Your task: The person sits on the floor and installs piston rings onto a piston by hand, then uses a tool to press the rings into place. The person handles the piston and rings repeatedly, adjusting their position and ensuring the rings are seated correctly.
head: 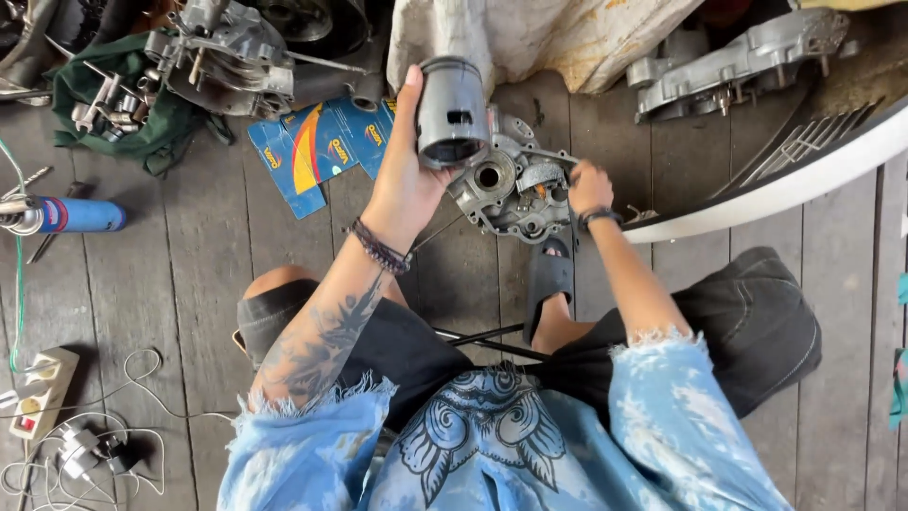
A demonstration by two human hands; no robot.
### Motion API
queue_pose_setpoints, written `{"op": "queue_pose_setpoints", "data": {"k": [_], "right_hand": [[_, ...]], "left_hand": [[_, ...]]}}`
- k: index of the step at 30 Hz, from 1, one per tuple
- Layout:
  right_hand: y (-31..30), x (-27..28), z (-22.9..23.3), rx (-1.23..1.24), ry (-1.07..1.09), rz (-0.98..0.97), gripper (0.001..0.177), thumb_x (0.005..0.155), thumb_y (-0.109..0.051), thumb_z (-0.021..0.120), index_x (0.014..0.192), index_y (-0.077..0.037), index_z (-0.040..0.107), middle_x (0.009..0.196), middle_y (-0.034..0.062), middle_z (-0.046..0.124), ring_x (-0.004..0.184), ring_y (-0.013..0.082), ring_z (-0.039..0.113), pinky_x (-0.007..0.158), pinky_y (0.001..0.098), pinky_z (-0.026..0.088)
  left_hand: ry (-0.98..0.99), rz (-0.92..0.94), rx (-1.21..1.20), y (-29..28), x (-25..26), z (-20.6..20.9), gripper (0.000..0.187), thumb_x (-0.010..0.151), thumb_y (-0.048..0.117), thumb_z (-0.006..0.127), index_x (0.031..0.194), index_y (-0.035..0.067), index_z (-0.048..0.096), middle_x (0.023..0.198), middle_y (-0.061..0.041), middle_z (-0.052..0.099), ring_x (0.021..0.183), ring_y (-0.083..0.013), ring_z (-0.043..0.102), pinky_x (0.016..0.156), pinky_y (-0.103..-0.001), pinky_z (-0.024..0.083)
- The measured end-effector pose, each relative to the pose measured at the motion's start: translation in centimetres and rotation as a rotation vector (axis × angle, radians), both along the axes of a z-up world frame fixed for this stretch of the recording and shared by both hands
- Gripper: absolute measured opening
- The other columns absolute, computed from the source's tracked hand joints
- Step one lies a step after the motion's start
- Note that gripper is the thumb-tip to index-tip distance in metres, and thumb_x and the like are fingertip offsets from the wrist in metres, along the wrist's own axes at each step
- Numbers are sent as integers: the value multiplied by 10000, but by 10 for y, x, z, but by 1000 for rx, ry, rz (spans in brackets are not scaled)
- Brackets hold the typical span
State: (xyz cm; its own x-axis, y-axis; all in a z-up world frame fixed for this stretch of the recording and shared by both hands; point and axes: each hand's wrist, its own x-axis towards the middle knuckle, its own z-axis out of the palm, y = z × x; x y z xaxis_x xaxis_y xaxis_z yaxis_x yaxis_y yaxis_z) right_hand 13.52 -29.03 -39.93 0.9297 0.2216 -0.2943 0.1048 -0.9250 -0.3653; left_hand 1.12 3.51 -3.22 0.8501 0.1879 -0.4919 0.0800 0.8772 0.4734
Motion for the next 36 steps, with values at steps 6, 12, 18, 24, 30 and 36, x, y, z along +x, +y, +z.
{"op": "queue_pose_setpoints", "data": {"k": [6, 12, 18, 24, 30, 36], "right_hand": [[-8, -34, 3, -288, 16, 79, 654, 1012, -550, 496, 1258, 43, 623, 1026, 307, 718, 922, 499, 728, 775, 615, 567], [-23, -36, -41, -415, 130, 135, 370, 971, -342, 629, 1057, -3, 752, 946, 224, 749, 926, 442, 745, 749, 548, 597], [-36, 10, -33, -386, 317, 211, 427, 995, -279, 519, 1383, -101, 529, 1183, 283, 710, 1127, 493, 686, 905, 617, 540], [-37, 69, 108, -349, 258, 66, 564, 949, -470, 424, 1207, -111, 774, 1253, 230, 744, 1281, 444, 615, 1061, 560, 427], [24, 84, 278, 401, -97, 188, 543, 1110, -473, 639, 717, -99, 616, 641, 92, 602, 742, 208, 571, 784, 354, 443], [137, -20, 444, 798, -434, 463, 405, 1002, -510, 674, 847, -136, 649, 686, 9, 620, 747, 148, 565, 906, 271, 361]], "left_hand": [[207, -50, 96, -6, -7, 35, 956, 771, 557, 713, 1441, -68, 439, 1347, -309, 576, 1210, -394, 628, 1009, -496, 538], [9, -92, 65, 3, -9, 0, 775, 927, 654, 519, 1423, 59, 525, 1194, -222, 683, 1032, -334, 733, 847, -461, 640], [-79, -97, 30, 8, -8, -7, 800, 923, 701, 524, 1416, 72, 549, 1159, -207, 710, 988, -292, 746, 832, -436, 650], [-219, -77, -126, 9, -3, -5, 785, 965, 676, 514, 1406, 28, 555, 1226, -237, 692, 1017, -306, 745, 844, -438, 650], [-282, -16, -27, 6, 7, -9, 748, 976, 646, 564, 1422, 46, 541, 1225, -208, 696, 1066, -297, 721, 919, -442, 617], [-458, 29, 246, -5, 5, -15, 646, 989, 494, 629, 1438, 36, 552, 1157, -220, 720, 1032, -274, 733, 883, -415, 623]]}}
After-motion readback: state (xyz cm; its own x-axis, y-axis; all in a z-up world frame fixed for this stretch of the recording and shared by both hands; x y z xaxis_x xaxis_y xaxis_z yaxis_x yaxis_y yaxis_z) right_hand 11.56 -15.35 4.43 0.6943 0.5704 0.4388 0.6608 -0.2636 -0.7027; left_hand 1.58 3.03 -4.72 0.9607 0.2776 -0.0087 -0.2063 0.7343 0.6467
